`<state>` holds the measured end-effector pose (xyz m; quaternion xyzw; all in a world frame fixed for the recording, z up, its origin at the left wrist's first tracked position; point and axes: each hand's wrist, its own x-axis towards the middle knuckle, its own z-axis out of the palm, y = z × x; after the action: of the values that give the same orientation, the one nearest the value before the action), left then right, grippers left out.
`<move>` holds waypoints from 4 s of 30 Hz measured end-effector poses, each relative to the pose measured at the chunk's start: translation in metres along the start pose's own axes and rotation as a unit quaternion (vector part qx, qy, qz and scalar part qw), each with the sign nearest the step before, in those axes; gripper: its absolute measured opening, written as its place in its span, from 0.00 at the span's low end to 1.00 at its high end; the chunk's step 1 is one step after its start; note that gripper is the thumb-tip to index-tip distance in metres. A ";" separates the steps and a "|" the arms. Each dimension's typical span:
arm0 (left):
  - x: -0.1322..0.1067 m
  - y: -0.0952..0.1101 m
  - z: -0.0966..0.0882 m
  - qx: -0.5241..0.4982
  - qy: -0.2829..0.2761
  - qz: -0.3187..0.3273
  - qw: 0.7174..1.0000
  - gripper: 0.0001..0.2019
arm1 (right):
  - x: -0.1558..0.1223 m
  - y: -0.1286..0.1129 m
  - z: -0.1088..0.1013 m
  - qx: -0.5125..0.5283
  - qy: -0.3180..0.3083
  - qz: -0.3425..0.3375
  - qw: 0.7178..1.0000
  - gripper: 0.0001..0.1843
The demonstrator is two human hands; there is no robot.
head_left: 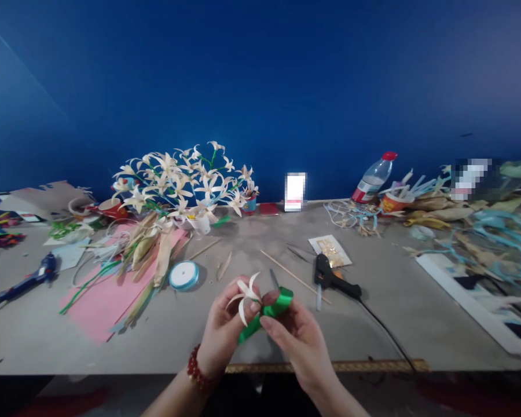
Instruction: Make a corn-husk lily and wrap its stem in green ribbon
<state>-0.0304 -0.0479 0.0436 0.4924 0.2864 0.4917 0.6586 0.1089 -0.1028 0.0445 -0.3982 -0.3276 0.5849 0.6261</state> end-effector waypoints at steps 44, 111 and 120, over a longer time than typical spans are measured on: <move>-0.011 -0.012 0.017 -0.047 0.099 0.023 0.994 0.06 | 0.002 0.006 0.002 -0.168 0.038 -0.206 0.963 0.05; -0.001 -0.012 0.009 -0.050 0.082 0.007 0.995 0.08 | 0.014 0.007 0.009 0.100 -0.009 -0.024 0.995 0.06; -0.008 -0.030 0.008 -0.018 0.190 -0.001 0.982 0.14 | 0.015 0.017 -0.008 -0.261 0.034 -0.288 0.921 0.10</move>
<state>-0.0151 -0.0593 0.0178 0.3778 0.3975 0.5808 0.6016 0.1093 -0.0886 0.0251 -0.4549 -0.5478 0.2592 0.6525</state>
